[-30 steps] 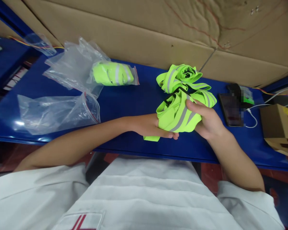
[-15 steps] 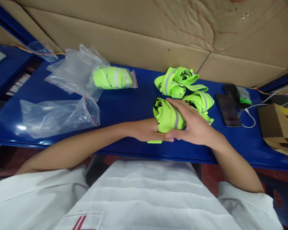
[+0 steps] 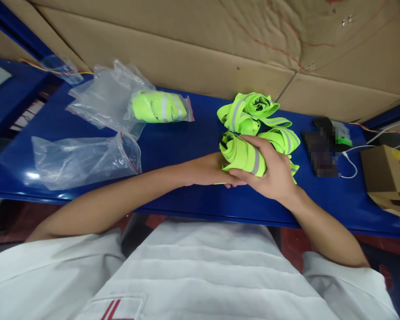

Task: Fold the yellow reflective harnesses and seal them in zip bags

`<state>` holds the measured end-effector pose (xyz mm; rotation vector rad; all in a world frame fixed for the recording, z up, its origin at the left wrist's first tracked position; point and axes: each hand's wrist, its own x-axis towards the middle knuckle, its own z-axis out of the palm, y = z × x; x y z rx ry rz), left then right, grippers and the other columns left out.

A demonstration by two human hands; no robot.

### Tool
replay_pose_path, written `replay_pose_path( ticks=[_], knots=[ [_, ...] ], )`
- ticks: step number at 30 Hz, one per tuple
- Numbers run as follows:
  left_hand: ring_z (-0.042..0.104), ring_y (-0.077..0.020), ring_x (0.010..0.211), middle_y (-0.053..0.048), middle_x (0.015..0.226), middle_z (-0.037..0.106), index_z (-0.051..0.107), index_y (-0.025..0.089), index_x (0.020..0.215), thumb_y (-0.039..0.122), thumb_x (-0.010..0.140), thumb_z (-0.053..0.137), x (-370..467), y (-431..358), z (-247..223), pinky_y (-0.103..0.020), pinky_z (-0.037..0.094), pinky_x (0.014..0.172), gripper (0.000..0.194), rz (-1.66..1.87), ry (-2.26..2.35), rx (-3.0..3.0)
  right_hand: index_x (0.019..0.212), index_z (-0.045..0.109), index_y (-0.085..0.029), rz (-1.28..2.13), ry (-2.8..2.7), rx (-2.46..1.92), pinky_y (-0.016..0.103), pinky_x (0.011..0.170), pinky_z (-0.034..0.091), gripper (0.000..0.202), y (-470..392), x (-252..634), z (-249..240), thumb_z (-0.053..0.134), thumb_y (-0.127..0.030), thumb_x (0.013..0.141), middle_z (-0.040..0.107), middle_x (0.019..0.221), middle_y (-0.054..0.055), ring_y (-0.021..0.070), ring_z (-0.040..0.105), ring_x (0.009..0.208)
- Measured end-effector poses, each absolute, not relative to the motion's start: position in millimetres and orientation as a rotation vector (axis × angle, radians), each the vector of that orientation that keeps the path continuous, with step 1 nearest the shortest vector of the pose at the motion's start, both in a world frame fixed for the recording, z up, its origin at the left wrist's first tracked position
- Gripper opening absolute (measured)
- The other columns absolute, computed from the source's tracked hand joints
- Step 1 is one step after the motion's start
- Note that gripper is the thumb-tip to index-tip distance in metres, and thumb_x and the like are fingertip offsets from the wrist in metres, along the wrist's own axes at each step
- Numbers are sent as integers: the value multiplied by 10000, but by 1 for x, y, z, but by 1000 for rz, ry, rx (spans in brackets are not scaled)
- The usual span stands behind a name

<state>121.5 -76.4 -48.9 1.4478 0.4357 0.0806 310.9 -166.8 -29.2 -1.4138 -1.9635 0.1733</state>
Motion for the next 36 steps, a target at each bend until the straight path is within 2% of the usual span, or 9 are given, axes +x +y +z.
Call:
replay_pose_path(
  ticks=[3, 8, 13, 17, 20, 26, 28, 31, 36],
  knots=[
    [720, -220, 1071, -79, 1193, 767, 707, 190, 1224, 373, 701, 951, 128, -84, -58, -338, 586, 934, 606, 309, 444, 1253, 1460, 566, -255, 409, -1975, -1431, 403, 933, 607, 710, -164, 317, -25, 713, -659, 895, 721, 1333, 71, 293, 726, 1143],
    [691, -270, 1192, -119, 1268, 741, 712, 174, 1178, 287, 541, 1030, 133, -84, -74, -404, 556, 1045, 721, 439, 415, 1075, 1609, 450, -306, 645, -2205, -1241, 479, 1252, 406, 696, -168, 342, -3, 317, -702, 1052, 487, 1643, 48, 295, 474, 1519],
    [673, -290, 1265, -127, 1401, 676, 589, 234, 1392, 159, 489, 1022, 130, -79, -68, -416, 554, 1059, 1003, 471, 261, 1214, 1426, 662, -321, -125, -1789, -1716, 603, 1285, 246, 559, -179, 432, -7, 344, -623, 1078, 640, 1477, 107, 358, 472, 1503],
    [688, -283, 1236, -136, 1355, 691, 557, 199, 1385, 133, 492, 1007, 131, -84, -63, -420, 554, 1051, 1002, 367, 260, 1244, 1522, 553, -253, -209, -1486, -2093, 744, 1187, 268, 674, -180, 520, -45, 324, -687, 1059, 783, 1100, 170, 398, 596, 1388],
    [684, -279, 1236, -132, 1324, 699, 552, 185, 1372, 114, 483, 1003, 132, -88, -59, -427, 544, 1072, 1000, 323, 275, 1273, 1392, 666, -206, -173, -1470, -2118, 723, 1125, 396, 690, -179, 544, -56, 298, -686, 1061, 783, 933, 157, 400, 672, 1285],
    [700, -288, 1202, -133, 1293, 717, 569, 183, 1362, 143, 486, 1014, 132, -90, -56, -445, 550, 1068, 984, 329, 338, 1288, 1498, 567, -402, -179, -1466, -1822, 556, 1193, 432, 534, -192, 453, -4, 322, -616, 1075, 732, 1301, 74, 331, 639, 1330],
    [713, -278, 1163, -126, 1262, 733, 591, 178, 1333, 168, 518, 1010, 133, -92, -59, -445, 560, 1052, 917, 345, 369, 1291, 1518, 560, -367, 103, -1716, -1581, 542, 1128, 497, 568, -195, 400, 8, 353, -636, 1062, 702, 1363, 91, 338, 664, 1277],
    [702, -259, 1156, -112, 1234, 742, 653, 165, 1226, 222, 629, 961, 136, -94, -64, -407, 567, 1034, 674, 442, 374, 1356, 1605, 443, -281, 263, -2179, -1405, 569, 1178, 479, 807, -192, 333, 4, 682, -640, 923, 590, 1534, 123, 384, 588, 1388],
    [677, -164, 712, -38, 825, 719, 676, 139, 1021, 389, 718, 899, 133, -87, -65, -261, 571, 588, 452, 329, 570, 1420, 1519, 515, -233, 440, -1893, -1526, 501, 1123, 543, 667, -172, 299, -25, 710, -508, 943, 625, 1492, 111, 329, 631, 1339]
  ],
)
